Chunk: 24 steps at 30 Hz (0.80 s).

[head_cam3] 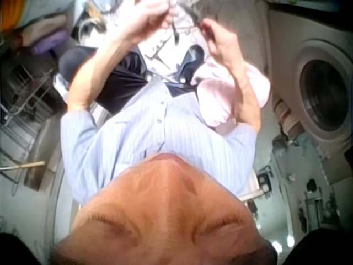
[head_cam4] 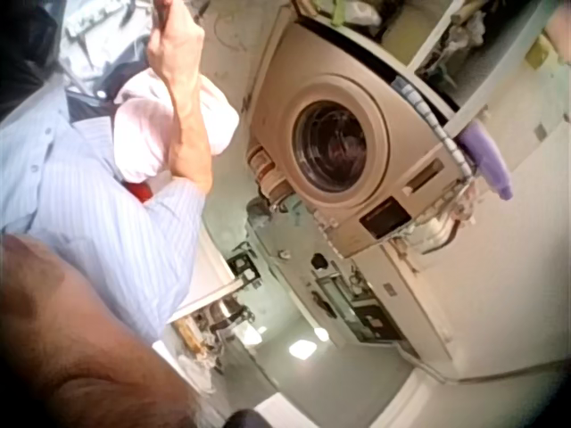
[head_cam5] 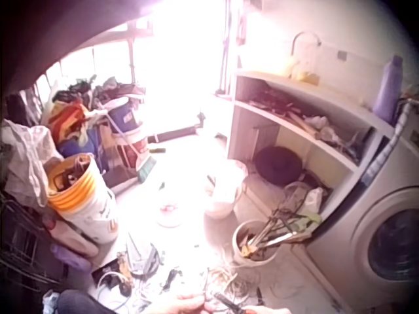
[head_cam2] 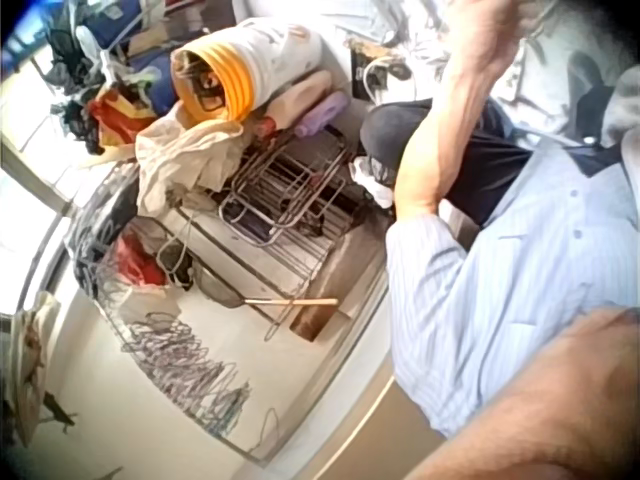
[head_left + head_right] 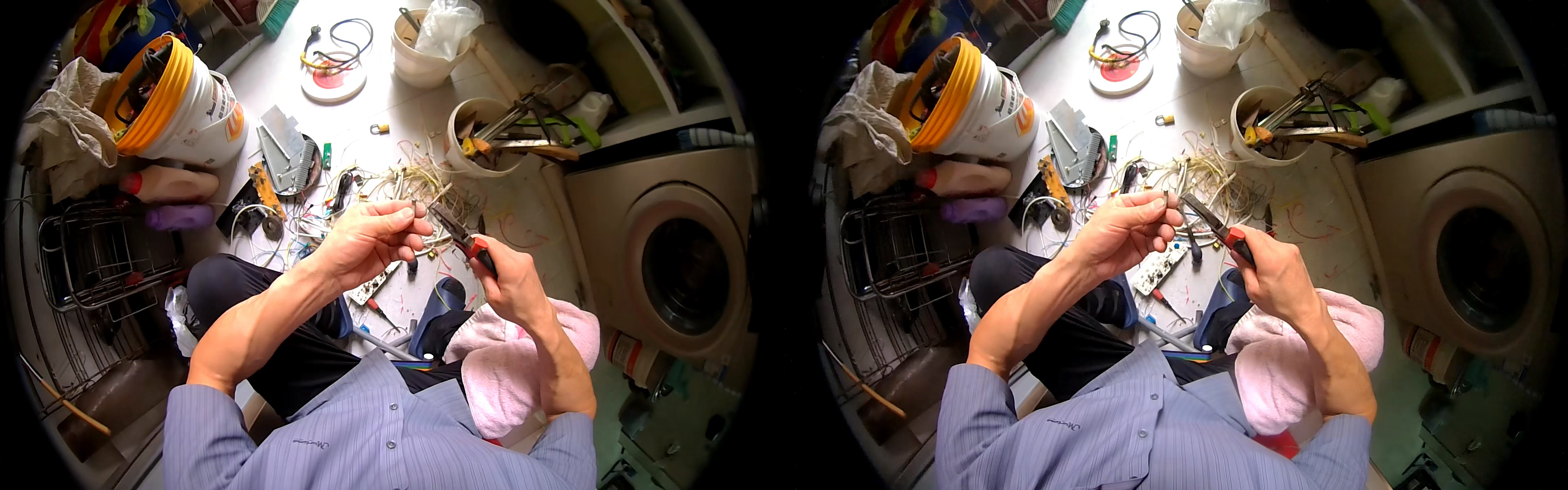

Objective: The person uses pliers to cut wires and detach components from a circuit board while sitting on the floor. They move different parts of the wiring aside and handle the board by hand to access different sections.

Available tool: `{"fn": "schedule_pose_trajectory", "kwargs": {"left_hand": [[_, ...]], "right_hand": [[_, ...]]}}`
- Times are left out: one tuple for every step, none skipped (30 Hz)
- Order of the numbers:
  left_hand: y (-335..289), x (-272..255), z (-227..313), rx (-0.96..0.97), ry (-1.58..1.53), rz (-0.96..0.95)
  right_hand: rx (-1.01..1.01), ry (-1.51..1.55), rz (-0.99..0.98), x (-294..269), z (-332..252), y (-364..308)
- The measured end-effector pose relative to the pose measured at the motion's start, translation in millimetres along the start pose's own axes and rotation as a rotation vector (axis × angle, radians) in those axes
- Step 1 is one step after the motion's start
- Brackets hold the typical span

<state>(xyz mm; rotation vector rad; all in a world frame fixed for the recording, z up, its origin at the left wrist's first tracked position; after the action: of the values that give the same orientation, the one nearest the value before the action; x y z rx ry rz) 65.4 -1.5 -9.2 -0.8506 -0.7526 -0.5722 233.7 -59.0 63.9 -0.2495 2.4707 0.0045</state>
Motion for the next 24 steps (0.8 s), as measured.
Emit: {"fn": "schedule_pose_trajectory", "kwargs": {"left_hand": [[-2, 1, 0, -0.001, -0.012, -0.005], [-4, 3, -1, -0.002, -0.025, -0.011], [-3, 4, -2, -0.007, -0.034, -0.010], [-2, 6, -2, -0.012, -0.039, -0.007], [-1, 7, -3, -0.017, -0.044, -0.005], [-1, 7, -3, -0.016, -0.052, -0.009], [-1, 6, -4, -0.017, -0.048, -0.010], [0, 4, -5, -0.018, -0.044, -0.010], [1, 3, -5, -0.020, -0.040, -0.013], [1, 2, -6, -0.023, -0.020, -0.009], [0, 2, -6, -0.025, -0.001, -0.006], [-1, 2, -7, -0.027, 0.019, -0.001], [-1, 0, -8, -0.030, 0.033, 0.014], [-2, -1, -9, -0.032, 0.047, 0.029], [-2, -2, -10, -0.034, 0.062, 0.045], [-2, -3, -11, -0.036, 0.068, 0.051], [-2, -4, -11, -0.037, 0.074, 0.056], [-3, -4, -11, -0.039, 0.080, 0.062], [-4, -6, -11, -0.041, 0.082, 0.073], [-4, -6, -11, -0.043, 0.085, 0.084], [-5, -7, -11, -0.045, 0.088, 0.094], [-5, -8, -11, -0.049, 0.105, 0.102], [-5, -9, -12, -0.054, 0.122, 0.110], [-4, -9, -12, -0.059, 0.140, 0.115]], "right_hand": [[-0.006, -0.019, 0.002, 1, 0, 2], [-0.012, -0.039, 0.003, 1, -1, 4], [-0.016, -0.050, 0.005, 1, 1, 5], [-0.011, -0.044, 0.008, 1, 5, 6], [-0.007, -0.038, 0.011, 0, 8, 6], [-0.006, -0.040, 0.013, 1, 8, 7], [-0.027, -0.054, 0.020, 1, 5, 8], [-0.048, -0.066, 0.028, 1, 2, 9], [-0.068, -0.080, 0.037, 1, 0, 10], [-0.075, -0.095, 0.040, 1, -1, 10], [-0.083, -0.109, 0.042, 1, -1, 11], [-0.092, -0.123, 0.045, 1, -2, 11], [-0.103, -0.139, 0.040, 2, -3, 11], [-0.113, -0.155, 0.035, 2, -3, 11], [-0.125, -0.171, 0.029, 3, -4, 11], [-0.134, -0.187, 0.025, 4, -4, 11], [-0.143, -0.203, 0.020, 6, -3, 10], [-0.152, -0.218, 0.016, 8, -3, 9], [-0.166, -0.252, 0.024, 8, -5, 10], [-0.180, -0.285, 0.032, 8, -6, 10], [-0.194, -0.319, 0.041, 9, -7, 10], [-0.203, -0.348, 0.045, 9, -8, 10], [-0.211, -0.376, 0.050, 9, -8, 10], [-0.219, -0.406, 0.055, 9, -9, 10]]}}
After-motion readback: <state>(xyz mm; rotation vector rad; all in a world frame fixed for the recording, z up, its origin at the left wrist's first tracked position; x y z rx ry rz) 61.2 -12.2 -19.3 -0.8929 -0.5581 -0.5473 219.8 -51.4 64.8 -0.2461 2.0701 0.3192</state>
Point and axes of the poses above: each hand's wrist, its own y-axis towards the middle knuckle, its own x-axis out of the palm, z = x × y, the point moved 9 cm from there along y, towards the middle knuckle, and after that the axes turned 4 degrees about y, right-handed, at the moved point
